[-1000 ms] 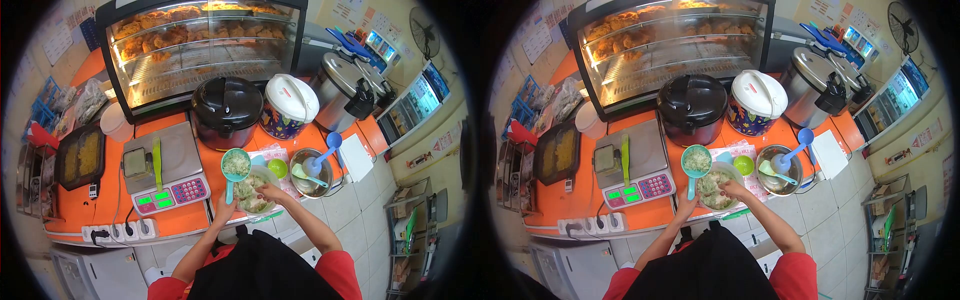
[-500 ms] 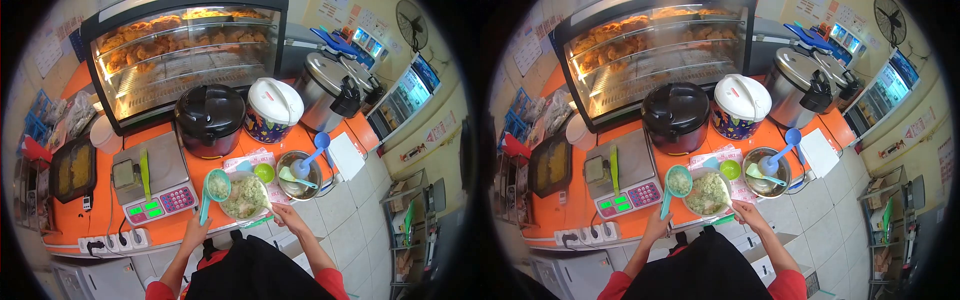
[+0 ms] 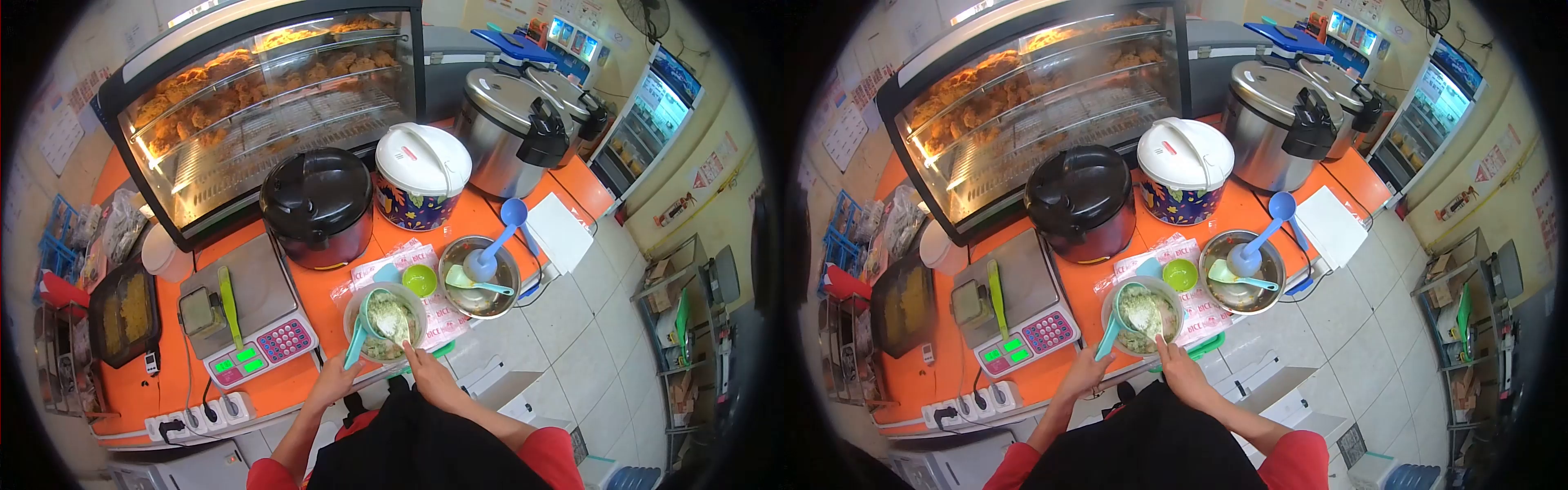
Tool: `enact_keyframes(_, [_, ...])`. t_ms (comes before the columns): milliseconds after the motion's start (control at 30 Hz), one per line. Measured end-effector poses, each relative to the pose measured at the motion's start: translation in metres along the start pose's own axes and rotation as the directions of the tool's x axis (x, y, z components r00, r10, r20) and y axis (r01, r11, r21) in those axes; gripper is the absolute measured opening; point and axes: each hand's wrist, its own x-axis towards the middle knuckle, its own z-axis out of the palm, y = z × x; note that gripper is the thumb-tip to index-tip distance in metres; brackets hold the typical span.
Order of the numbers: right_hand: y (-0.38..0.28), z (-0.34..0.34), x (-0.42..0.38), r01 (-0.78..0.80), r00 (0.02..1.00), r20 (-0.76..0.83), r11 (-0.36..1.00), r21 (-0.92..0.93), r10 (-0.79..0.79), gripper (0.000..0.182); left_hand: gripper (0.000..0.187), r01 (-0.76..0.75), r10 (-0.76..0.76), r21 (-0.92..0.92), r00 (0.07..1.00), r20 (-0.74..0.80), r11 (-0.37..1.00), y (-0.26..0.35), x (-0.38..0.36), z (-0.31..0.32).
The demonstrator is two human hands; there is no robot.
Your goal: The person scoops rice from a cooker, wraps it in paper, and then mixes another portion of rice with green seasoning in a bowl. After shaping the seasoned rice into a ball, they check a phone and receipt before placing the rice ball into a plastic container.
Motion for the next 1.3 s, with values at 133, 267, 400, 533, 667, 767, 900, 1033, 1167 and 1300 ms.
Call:
enact_keyframes(133, [0.019, -0.025, -0.001, 0.084, 0.991, 0.107, 0.994, -0.072, -0.076, 0.057, 0.026, 0.089, -0.089, -0.058, 0.996, 0.007, 0.994, -0.020, 0.007, -0.003])
enact_keyframes(267, [0.000, -0.096, 0.014, 0.106, 0.990, 0.092, 0.994, -0.007, -0.105, 0.043, 0.025, 0.148, -0.149, -0.091, 0.989, -0.009, 0.985, -0.030, 0.001, -0.011])
enact_keyframes(400, [-0.001, -0.113, 0.028, 0.018, 0.998, 0.068, 0.999, -0.043, -0.015, 0.028, 0.022, 0.146, -0.168, -0.243, 0.983, -0.075, 0.959, -0.036, -0.016, -0.017])
enact_keyframes(533, [0.031, -0.038, 0.081, -0.004, 0.968, 0.230, 0.917, -0.399, 0.104, 0.017, 0.022, 0.030, -0.098, -0.329, 0.976, -0.195, 0.944, -0.062, -0.016, -0.011])
enact_keyframes(667, [0.047, 0.067, 0.110, 0.233, 0.955, 0.280, 0.840, -0.490, -0.102, 0.016, 0.020, -0.099, -0.012, -0.284, 0.931, -0.364, 0.954, -0.079, 0.024, 0.014])
enact_keyframes(767, [0.001, 0.027, 0.099, 0.500, 0.800, 0.587, 0.682, -0.534, -0.127, 0.011, 0.018, -0.240, -0.025, -0.469, 0.871, -0.490, 0.850, -0.075, 0.045, 0.032])
enact_keyframes(900, [0.015, 0.022, 0.117, 0.478, 0.868, 0.443, 0.620, -0.622, -0.224, 0.012, 0.017, -0.253, 0.024, -0.368, 0.851, -0.525, 0.895, -0.079, 0.052, 0.041])
enact_keyframes(1033, [0.022, 0.017, 0.096, 0.498, 0.772, 0.628, 0.706, -0.504, -0.097, 0.014, 0.018, -0.260, 0.052, -0.393, 0.882, -0.468, 0.882, -0.068, 0.050, 0.036])
enact_keyframes(1167, [0.043, 0.037, 0.109, 0.059, 0.652, 0.755, 0.988, -0.145, 0.072, 0.018, 0.013, -0.229, -0.022, -0.590, 0.922, -0.386, 0.774, -0.052, 0.044, 0.036])
enact_keyframes(1300, [0.055, 0.037, 0.120, -0.738, 0.564, 0.774, 0.594, 0.319, 0.286, 0.021, 0.013, -0.252, 0.049, -0.465, 0.913, -0.405, 0.849, -0.064, 0.051, 0.036])
